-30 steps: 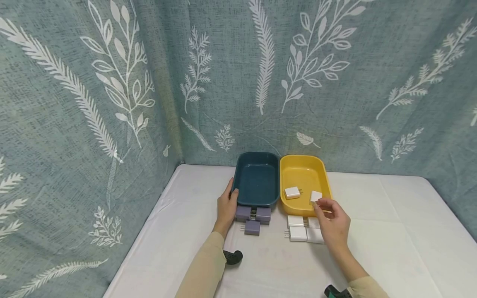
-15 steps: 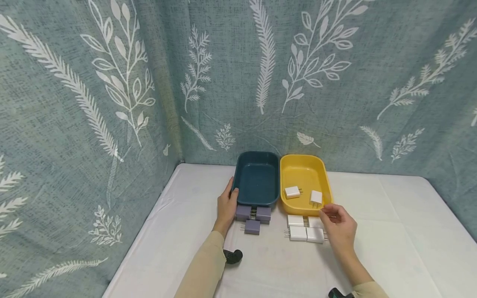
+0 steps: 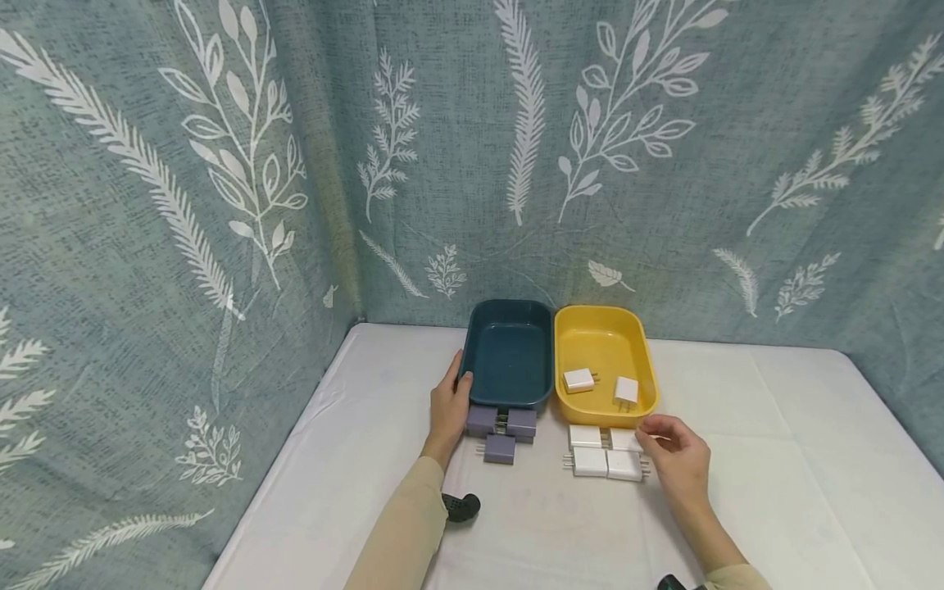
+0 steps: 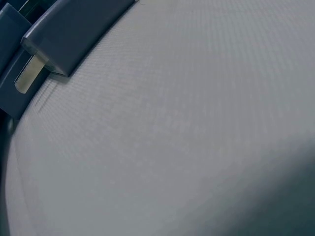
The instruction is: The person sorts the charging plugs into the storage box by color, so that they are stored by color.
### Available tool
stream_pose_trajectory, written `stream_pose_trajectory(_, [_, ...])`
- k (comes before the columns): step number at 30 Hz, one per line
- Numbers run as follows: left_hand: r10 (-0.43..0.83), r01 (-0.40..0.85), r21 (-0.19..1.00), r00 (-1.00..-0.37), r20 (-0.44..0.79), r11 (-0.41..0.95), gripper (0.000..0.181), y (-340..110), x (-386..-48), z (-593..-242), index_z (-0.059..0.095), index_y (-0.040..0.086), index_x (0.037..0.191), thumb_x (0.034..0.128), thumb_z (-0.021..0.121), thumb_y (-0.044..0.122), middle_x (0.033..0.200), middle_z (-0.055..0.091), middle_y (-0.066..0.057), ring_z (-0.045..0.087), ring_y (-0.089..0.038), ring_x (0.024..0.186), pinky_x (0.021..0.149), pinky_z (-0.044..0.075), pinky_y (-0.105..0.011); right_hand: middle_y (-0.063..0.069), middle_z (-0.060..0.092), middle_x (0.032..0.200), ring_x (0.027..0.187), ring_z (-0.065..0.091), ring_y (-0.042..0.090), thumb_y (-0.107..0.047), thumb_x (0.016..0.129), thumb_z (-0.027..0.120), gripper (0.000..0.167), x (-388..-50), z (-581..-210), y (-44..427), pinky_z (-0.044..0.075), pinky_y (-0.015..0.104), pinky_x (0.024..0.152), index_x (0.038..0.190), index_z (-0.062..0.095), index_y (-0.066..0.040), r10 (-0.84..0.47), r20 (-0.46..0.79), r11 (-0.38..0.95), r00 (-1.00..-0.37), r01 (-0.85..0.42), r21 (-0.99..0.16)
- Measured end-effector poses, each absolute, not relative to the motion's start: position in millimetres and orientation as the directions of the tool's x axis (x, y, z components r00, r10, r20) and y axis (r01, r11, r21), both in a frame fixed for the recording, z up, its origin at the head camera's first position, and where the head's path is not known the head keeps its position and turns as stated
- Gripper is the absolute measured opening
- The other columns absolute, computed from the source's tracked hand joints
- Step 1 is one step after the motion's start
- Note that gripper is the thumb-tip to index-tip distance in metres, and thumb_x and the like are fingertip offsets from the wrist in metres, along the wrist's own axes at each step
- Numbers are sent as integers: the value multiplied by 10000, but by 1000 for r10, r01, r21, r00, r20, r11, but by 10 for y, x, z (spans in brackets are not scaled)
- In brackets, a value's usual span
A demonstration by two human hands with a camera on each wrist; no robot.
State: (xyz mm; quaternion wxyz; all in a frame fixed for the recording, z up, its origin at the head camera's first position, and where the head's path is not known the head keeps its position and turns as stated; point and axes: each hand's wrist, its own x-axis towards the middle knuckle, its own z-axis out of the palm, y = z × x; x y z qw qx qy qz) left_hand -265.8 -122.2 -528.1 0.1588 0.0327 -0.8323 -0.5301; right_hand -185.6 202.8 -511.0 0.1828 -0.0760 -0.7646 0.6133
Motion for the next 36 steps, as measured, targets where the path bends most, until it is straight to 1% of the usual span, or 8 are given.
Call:
stream_pose_trajectory(4, [-218,129,889,-945,245,439,509,-1223,-2664,-5281,387,157,1505,1012,452,265,1519,429,-38,407,-262,1411,1174,327,-442,-100,681,860,805,625,-30,30,806,724,223,-1860,-5147,2057,514,96,730,1023,672,33,304,145,218,-942,-79,-973])
stream_pose_trajectory(7, [-217,131,891,-945,245,435,508,-1223,-2667,-5283,385,150,1505,1015,449,266,1522,425,-36,402,-257,1414,1178,322,-431,-27,710,944,841,646,-14,30,804,730,283,-1872,-5182,2076,522,94,762,1079,665,30,274,122,221,-954,-61,-973])
stream_pose_trajectory(11, [-217,118,898,-949,227,425,509,-1221,-2660,-5281,374,173,1512,1019,442,276,1530,413,-25,391,-245,1422,1185,312,-418,130,697,1079,908,656,19,17,802,740,328,-1888,-5214,2090,520,95,808,1119,656,17,242,99,235,-965,-40,-971])
stream_pose_trajectory(17, [-214,117,901,-951,223,419,508,-1225,-2654,-5286,368,192,1514,1019,444,272,1535,407,-24,387,-239,1426,1186,311,-411,177,659,1174,962,637,8,-24,815,744,360,-1889,-5224,2098,507,92,856,1159,642,7,212,56,265,-976,2,-964])
stream_pose_trajectory(26, [-220,111,901,-951,219,419,506,-1229,-2638,-5254,376,206,1510,1013,451,262,1530,414,-36,390,-250,1423,1181,319,-426,119,674,1125,944,632,-1,-17,812,733,345,-1886,-5228,2094,506,88,840,1144,641,-9,212,41,289,-976,23,-957])
stream_pose_trajectory(28, [-225,96,902,-952,206,422,504,-1225,-2637,-5246,377,222,1509,1014,451,273,1528,417,-20,396,-238,1420,1181,321,-415,127,674,1131,939,629,2,-11,814,728,344,-1883,-5212,2095,504,82,831,1146,639,-9,213,36,295,-976,29,-955])
stream_pose_trajectory(33, [-223,90,905,-955,197,417,508,-1222,-2634,-5244,376,192,1511,1016,452,275,1533,410,-17,392,-248,1421,1177,325,-428,192,646,1218,919,600,-48,-29,834,716,390,-1886,-5150,2136,481,52,804,1208,611,0,187,-9,328,-982,71,-942])
stream_pose_trajectory(36, [-219,93,907,-956,197,410,511,-1223,-2635,-5245,375,169,1511,1017,449,278,1537,404,-18,387,-254,1424,1176,325,-434,183,623,1277,919,572,-82,-70,850,711,428,-1901,-5124,2173,468,45,803,1256,589,-18,162,-61,356,-985,116,-927])
